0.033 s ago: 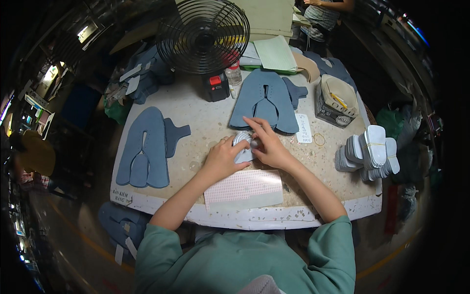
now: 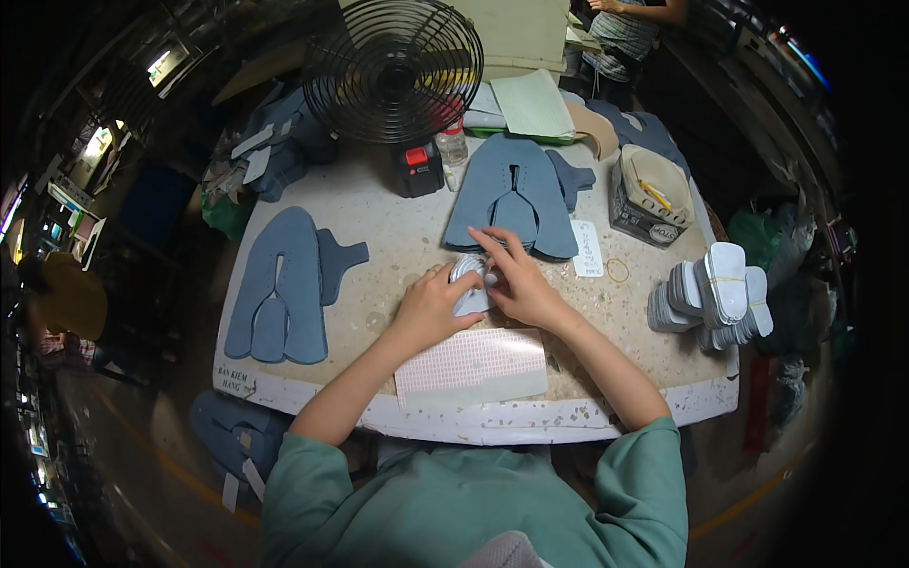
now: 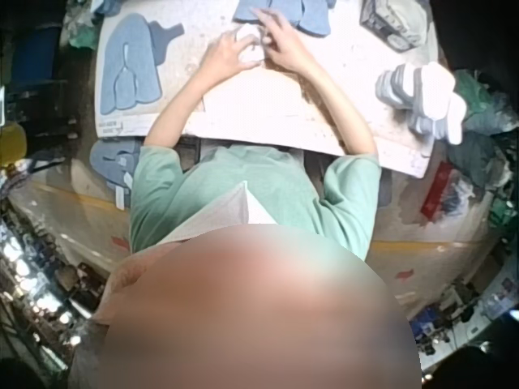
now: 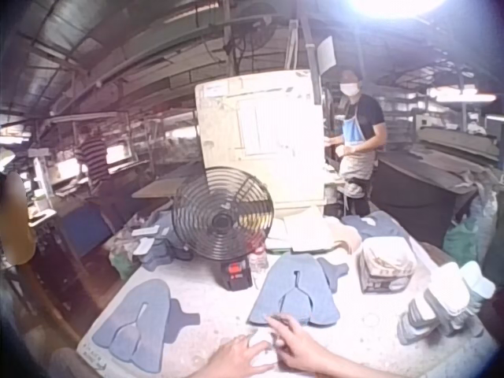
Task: The person repeatedly picks up small white insole-like pieces and blue fabric pieces, aligns them, and stacks them into neat piles on the table. The person occasionally reorganizes the stacks and moves them to the side.
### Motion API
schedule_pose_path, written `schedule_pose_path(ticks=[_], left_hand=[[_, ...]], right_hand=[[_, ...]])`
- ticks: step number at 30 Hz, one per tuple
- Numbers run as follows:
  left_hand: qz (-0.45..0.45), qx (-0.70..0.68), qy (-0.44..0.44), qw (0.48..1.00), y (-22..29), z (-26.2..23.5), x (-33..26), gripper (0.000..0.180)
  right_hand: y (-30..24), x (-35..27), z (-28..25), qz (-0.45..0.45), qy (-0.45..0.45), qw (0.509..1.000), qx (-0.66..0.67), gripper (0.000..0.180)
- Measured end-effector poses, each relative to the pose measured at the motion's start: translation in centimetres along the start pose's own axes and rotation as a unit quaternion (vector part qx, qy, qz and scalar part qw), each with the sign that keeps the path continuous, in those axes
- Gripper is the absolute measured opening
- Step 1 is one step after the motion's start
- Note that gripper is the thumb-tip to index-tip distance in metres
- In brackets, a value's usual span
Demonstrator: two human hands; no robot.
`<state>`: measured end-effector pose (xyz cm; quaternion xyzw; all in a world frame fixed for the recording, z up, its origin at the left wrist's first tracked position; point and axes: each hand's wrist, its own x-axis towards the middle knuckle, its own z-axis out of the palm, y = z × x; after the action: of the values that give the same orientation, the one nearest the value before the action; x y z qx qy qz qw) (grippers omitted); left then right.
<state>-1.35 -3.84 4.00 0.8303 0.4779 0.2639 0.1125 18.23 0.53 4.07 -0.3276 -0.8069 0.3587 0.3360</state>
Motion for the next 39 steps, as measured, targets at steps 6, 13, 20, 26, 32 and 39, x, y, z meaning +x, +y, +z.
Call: schedule_pose_path(ticks=[6,13,20,26,32,39], left_hand=[[0.008,-0.008,0.012,1.000,0.0,-0.1,0.1,0.040],[-0.009,-0.051,0.016,0.999,-0.3,-0.4,0.3,0.030],[0.020,-0.044,0.044,0.998,-0.1,0.4,0.1,0.036],[0.037,0.004,-0.013,0.999,-0.3,0.2,0.2,0.032],[0.026,0.002,0.016,1.000,0.2,0.2,0.0,0.030],[-0.018,-0.103,0.065,0.992,-1.1,0.2,0.6,0.032]], right_hand=[[0.3,0.3,0.1,-0.005,0.045,0.999,-0.031,0.087],[0.9,0.1,-1.3,0.059,0.052,0.994,0.076,0.088],[1.1,-0.1,0.7,-0.032,0.035,0.999,-0.019,0.079],[1.5,0.1,-1.2,0.114,0.049,0.970,0.211,0.077],[1.9,0.2,-2.0,0.144,0.031,0.946,0.290,0.079],[0.6,-0.4,-0.2,0.001,-0.005,0.995,0.100,0.086]])
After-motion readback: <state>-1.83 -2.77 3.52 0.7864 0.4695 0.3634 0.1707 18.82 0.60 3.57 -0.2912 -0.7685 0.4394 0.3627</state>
